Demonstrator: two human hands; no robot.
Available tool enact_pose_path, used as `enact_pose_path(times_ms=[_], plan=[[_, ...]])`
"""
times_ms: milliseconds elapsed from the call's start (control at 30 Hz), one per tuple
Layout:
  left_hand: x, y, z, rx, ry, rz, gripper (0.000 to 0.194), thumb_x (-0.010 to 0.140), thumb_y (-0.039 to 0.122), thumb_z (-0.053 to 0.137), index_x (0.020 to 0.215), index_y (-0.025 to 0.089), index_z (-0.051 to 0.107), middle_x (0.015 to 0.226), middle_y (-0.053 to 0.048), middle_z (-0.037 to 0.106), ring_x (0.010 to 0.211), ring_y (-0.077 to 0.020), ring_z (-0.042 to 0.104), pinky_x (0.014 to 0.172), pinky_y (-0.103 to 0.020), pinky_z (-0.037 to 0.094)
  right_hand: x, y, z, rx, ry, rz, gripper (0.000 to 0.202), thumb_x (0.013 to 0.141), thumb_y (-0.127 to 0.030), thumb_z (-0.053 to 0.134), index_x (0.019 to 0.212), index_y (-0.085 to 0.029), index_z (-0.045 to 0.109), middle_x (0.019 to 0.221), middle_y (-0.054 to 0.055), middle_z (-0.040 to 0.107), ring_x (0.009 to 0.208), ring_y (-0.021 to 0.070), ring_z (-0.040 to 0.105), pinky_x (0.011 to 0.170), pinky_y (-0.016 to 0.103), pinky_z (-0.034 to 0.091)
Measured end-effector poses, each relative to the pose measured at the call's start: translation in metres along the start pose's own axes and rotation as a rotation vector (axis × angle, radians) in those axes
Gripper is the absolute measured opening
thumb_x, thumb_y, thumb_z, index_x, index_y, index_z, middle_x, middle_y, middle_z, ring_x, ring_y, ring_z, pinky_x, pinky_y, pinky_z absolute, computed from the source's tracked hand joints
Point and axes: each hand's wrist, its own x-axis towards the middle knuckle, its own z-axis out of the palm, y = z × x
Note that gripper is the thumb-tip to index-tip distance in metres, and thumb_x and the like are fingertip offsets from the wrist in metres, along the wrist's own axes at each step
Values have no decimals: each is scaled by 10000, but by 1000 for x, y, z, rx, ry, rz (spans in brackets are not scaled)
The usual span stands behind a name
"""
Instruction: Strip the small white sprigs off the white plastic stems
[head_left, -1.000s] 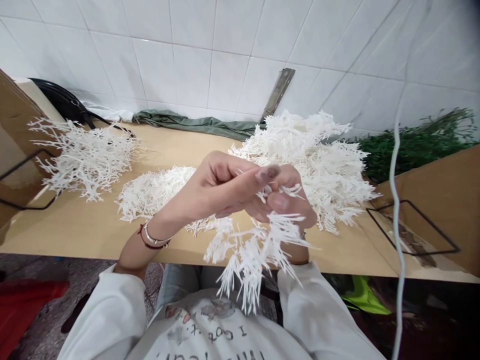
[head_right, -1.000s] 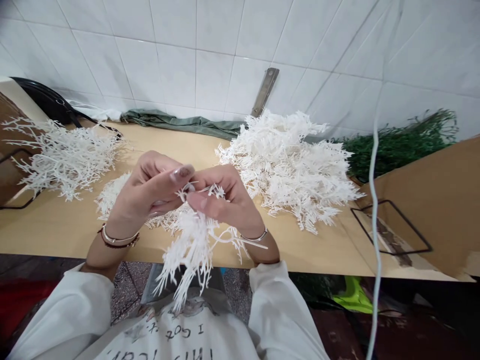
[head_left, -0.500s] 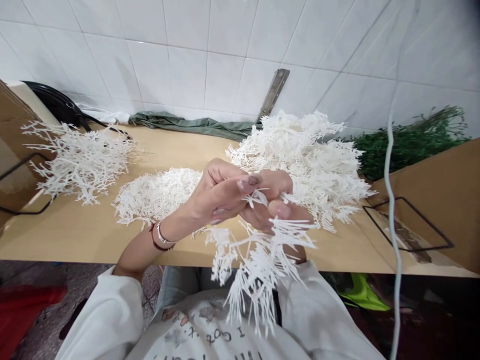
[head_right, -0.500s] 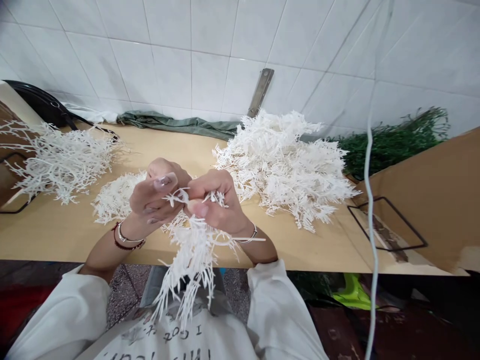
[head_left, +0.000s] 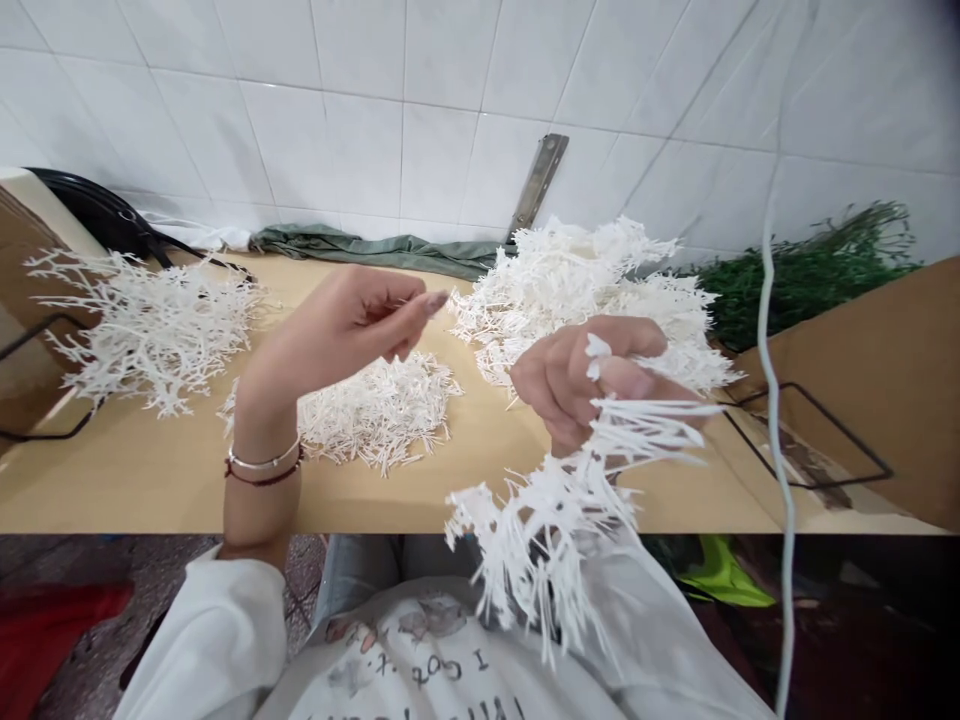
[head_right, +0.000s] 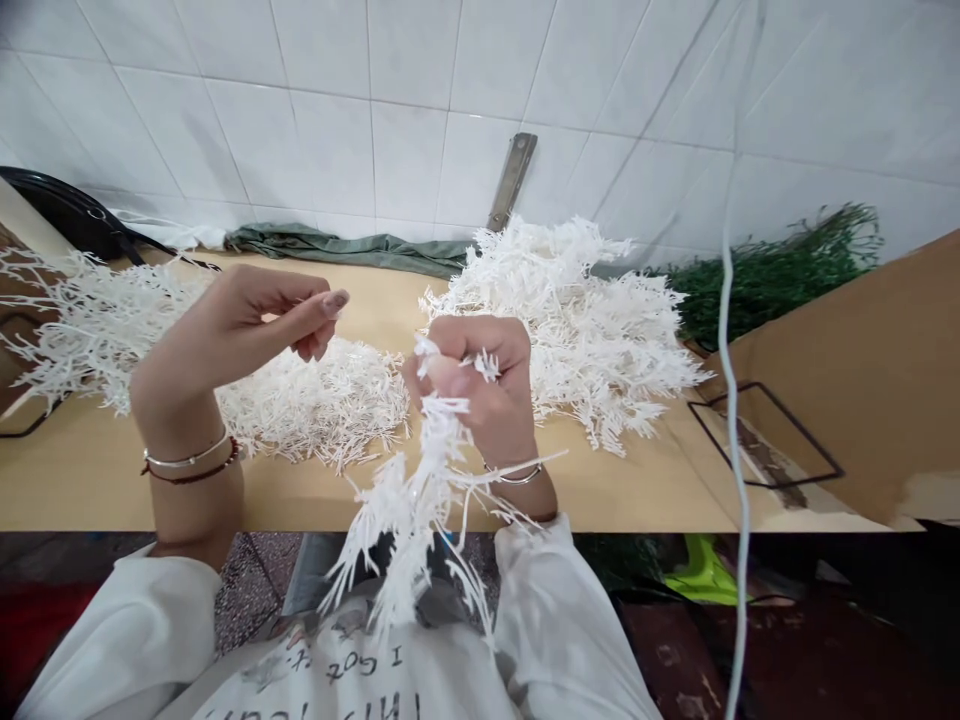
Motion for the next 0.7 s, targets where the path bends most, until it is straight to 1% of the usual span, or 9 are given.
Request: enact_pose_path(times_ms=[33, 100, 167, 233, 300, 367, 533, 600, 700], plan=[[3, -10, -5, 95, -67, -93, 404, 917, 407, 484, 592, 175, 548, 553, -3, 580, 511, -94, 508, 501, -231, 361, 0, 3, 0, 48, 50, -38, 550, 797, -424, 636, 454, -192, 274, 401, -79, 216, 330, 48, 241, 343, 222, 227], [10, -31, -13, 277, -133, -278, 397, 903, 435, 470, 631, 180, 606, 628, -12, 641, 565, -110, 551, 537, -235, 360, -1, 9, -1, 78, 145, -84, 478, 794, -283, 649, 484, -185, 299, 440, -77, 227, 355, 45, 207, 363, 229, 183], [16, -49, -17, 403, -169, -427, 366, 866, 449, 491, 668, 191, 658, 678, -15, 676, 586, -123, 566, 547, -242, 344, -4, 14, -2, 8, 191, -71, 442, 796, -248, 647, 509, -185, 317, 473, -72, 242, 380, 48, 189, 384, 240, 159], [20, -62, -17, 489, -233, -520, 297, 817, 444, 535, 731, 216, 705, 710, -13, 696, 597, -135, 567, 549, -247, 326, -5, 17, -3, -59, 211, -66, 443, 796, -277, 656, 520, -187, 321, 487, -70, 247, 397, 53, 186, 398, 249, 146], [22, -71, -16, 554, -311, -557, 230, 758, 426, 590, 800, 251, 734, 760, -4, 713, 624, -147, 569, 551, -246, 316, -5, 18, -2, -96, 212, -82, 444, 799, -299, 661, 530, -188, 325, 491, -69, 245, 405, 57, 199, 407, 252, 139], [23, -74, -14, 581, -359, -566, 223, 720, 416, 619, 841, 276, 743, 819, 4, 724, 668, -160, 579, 558, -242, 319, -5, 18, 1, -111, 209, -99, 442, 805, -301, 659, 536, -187, 327, 496, -67, 248, 408, 59, 218, 413, 251, 145], [24, -79, -12, 617, -375, -569, 258, 732, 393, 583, 903, 290, 746, 857, 7, 731, 725, -173, 603, 582, -239, 331, -6, 17, 7, -240, 229, -111, 426, 818, -269, 645, 520, -179, 355, 495, -59, 271, 428, 62, 216, 423, 251, 147], [24, -82, -13, 626, -399, -571, 300, 736, 411, 582, 966, 288, 730, 916, 10, 733, 763, -180, 619, 597, -238, 339, -6, 17, 7, -288, 235, -121, 430, 809, -260, 651, 513, -176, 351, 499, -57, 261, 441, 63, 204, 429, 252, 142], [23, -87, -15, 630, -436, -577, 449, 727, 480, 611, 1116, 264, 667, 1034, -6, 719, 854, -206, 636, 630, -240, 354, -5, 17, 7, -326, 231, -130, 448, 797, -243, 654, 509, -174, 318, 505, -58, 237, 461, 63, 184, 436, 251, 138]])
